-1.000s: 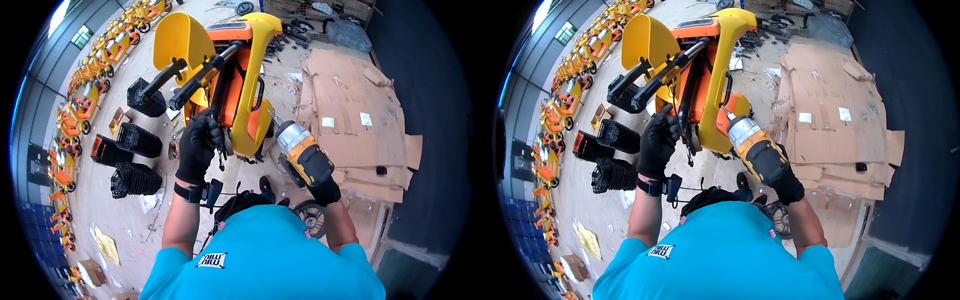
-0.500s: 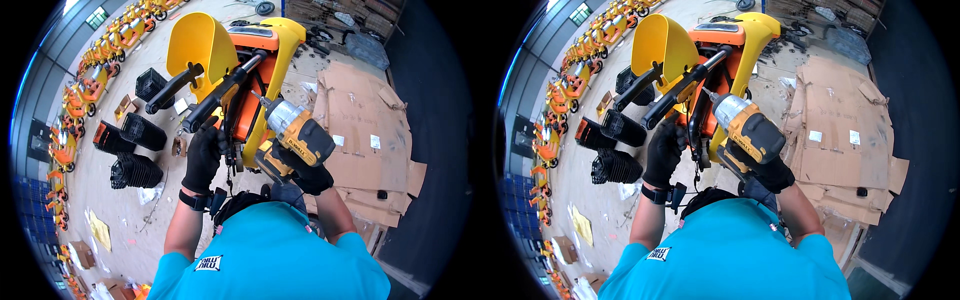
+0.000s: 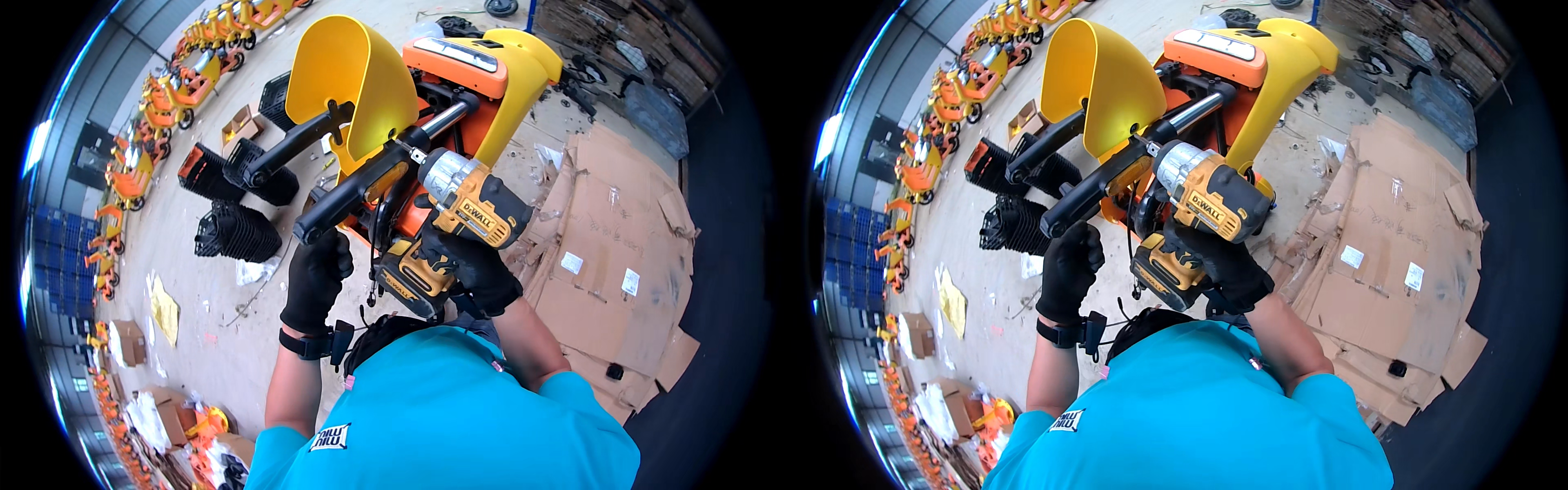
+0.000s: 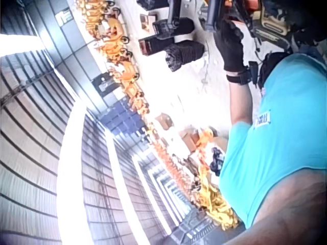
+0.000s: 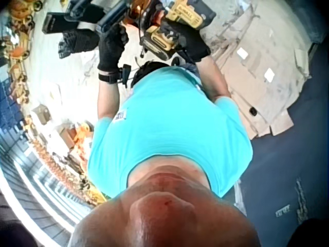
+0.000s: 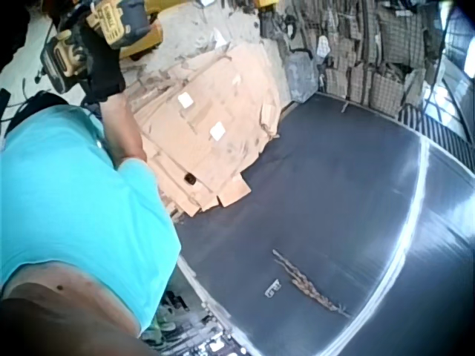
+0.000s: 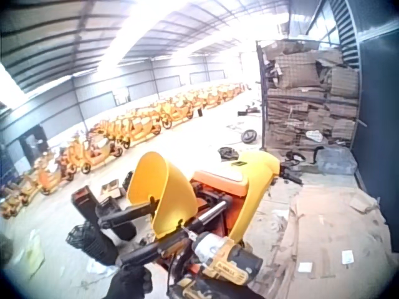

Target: The person picks up a screw and a wrench from the floor, prepares an impact driver, and uses it to loosen fasteners on the front frame of a yellow scooter. They then remove a yellow plastic cover from the front of the vehicle.

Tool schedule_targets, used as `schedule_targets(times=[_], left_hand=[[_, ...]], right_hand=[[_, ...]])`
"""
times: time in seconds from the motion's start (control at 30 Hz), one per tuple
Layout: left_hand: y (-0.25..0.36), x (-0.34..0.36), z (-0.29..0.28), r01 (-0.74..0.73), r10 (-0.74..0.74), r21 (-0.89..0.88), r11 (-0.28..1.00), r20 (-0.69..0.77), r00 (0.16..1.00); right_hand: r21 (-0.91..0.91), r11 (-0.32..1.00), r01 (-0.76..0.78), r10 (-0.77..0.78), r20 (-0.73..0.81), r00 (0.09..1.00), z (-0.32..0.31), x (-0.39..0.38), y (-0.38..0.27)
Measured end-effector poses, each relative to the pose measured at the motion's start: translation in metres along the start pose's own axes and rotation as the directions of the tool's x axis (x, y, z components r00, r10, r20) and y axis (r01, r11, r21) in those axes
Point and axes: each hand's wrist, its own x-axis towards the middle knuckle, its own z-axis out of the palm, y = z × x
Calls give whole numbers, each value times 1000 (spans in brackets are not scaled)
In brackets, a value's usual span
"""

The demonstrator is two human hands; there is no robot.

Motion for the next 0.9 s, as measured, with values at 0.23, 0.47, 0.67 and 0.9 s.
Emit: schedule_targets(times=[0.23,0.47,0.67,0.9], left_hand=[[-12,4,17,-21,19,-88,996,-20,1000],[-20,10,32,-79,79,19,997,-23,997],[-25,14,55,-23,17,-73,997,-93,995],[-25,16,52,-166,193,316,934,-57,979]], right_hand=[[-37,993,-113,113,15,993,-10,9,-15],[-14,990,-144,144,32,989,-19,18,-20],[-132,984,-116,127,77,989,-28,19,-17],[-161,981,-107,119,68,991,-20,17,-24]])
